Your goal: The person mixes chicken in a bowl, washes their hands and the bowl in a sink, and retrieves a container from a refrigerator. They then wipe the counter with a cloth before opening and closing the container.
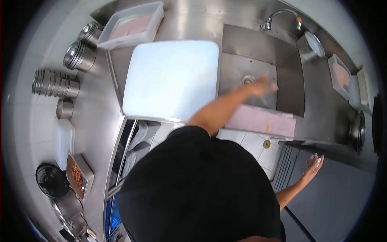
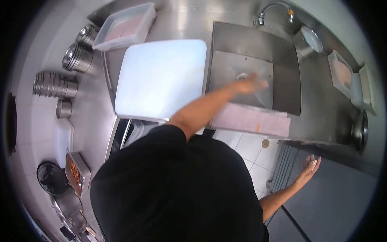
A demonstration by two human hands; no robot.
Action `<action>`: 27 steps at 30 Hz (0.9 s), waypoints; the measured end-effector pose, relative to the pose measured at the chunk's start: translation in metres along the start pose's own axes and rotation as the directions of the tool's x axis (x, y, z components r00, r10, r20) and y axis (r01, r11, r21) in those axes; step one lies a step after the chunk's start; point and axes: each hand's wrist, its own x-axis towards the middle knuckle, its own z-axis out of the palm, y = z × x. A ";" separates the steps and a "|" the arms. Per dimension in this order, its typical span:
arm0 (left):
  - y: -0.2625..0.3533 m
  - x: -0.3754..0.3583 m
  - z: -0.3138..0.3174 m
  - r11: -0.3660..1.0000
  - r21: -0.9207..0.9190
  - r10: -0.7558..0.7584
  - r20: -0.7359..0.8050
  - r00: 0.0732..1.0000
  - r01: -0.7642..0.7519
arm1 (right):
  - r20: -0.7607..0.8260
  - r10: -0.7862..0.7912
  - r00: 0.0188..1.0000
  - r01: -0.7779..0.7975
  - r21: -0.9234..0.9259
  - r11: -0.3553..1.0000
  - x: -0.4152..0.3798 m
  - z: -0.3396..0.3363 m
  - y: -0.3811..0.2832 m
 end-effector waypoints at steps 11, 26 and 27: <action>0.059 0.200 -0.035 0.934 -0.357 -0.145 -0.345 0.927 0.014 | 0.436 -0.153 0.887 0.145 0.053 0.988 0.150 0.169 -0.044; 0.048 0.205 -0.081 0.349 -0.901 -0.274 -0.361 0.892 -0.257 | 0.676 -0.165 0.718 -0.169 0.400 0.901 0.200 0.400 -0.103; 0.055 0.210 -0.083 0.328 -0.900 -0.266 -0.379 0.886 -0.286 | 0.732 -0.114 0.672 -0.217 0.342 0.914 0.203 0.402 -0.103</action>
